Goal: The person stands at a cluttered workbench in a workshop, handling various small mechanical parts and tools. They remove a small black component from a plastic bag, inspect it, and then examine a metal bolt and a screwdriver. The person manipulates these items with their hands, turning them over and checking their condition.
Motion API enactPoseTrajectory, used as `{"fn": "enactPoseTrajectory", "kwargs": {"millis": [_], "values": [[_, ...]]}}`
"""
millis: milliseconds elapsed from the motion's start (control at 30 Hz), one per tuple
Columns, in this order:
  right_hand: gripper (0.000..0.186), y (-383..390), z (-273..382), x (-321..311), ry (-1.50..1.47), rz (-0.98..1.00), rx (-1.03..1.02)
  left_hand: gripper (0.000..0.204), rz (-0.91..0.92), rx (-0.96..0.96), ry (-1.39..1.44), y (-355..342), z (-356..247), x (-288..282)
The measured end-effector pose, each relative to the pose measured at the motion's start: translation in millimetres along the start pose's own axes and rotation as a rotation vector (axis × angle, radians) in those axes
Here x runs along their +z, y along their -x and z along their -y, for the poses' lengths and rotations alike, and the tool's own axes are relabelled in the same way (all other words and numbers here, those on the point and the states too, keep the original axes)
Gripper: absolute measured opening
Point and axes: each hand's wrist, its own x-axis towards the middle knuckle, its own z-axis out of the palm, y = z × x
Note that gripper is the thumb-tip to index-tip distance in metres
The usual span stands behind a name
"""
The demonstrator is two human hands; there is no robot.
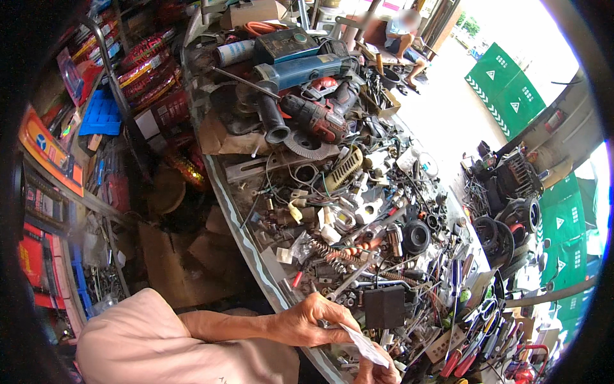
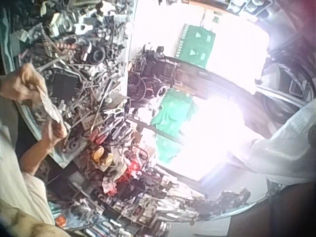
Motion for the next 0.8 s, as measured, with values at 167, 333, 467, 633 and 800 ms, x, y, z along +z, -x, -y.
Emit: {"fn": "enactPoseTrajectory", "kwargs": {"millis": [167, 333, 467, 633, 800], "values": [[0.032, -9.4, 39.4, 9.3, -0.130, 0.157, -0.133, 0.019, 0.041, 0.181, -0.179, 1.1, -5.0, -1.6], [0.018, -21.0, 55.6, 9.3, -0.074, 0.316, -0.430, 0.022, 0.060, 0.178, -0.252, 0.3, -5.1, 0.1], [0.017, -12.6, 56.0, 9.9, -0.089, 0.172, -0.209, 0.021, -0.004, 0.176, -0.214, -1.6, -3.3, -4.8], [0.016, -21.6, 67.1, 8.1, 0.003, 0.224, -0.359, 0.016, -0.008, 0.324, -0.352, -12.9, -16.8, 0.5], [0.014, -26.1, 83.8, 18.8, 0.251, 0.288, -0.505, 0.017, 0.013, 0.337, -0.477, -15.1, -15.2, 2.0]]}}
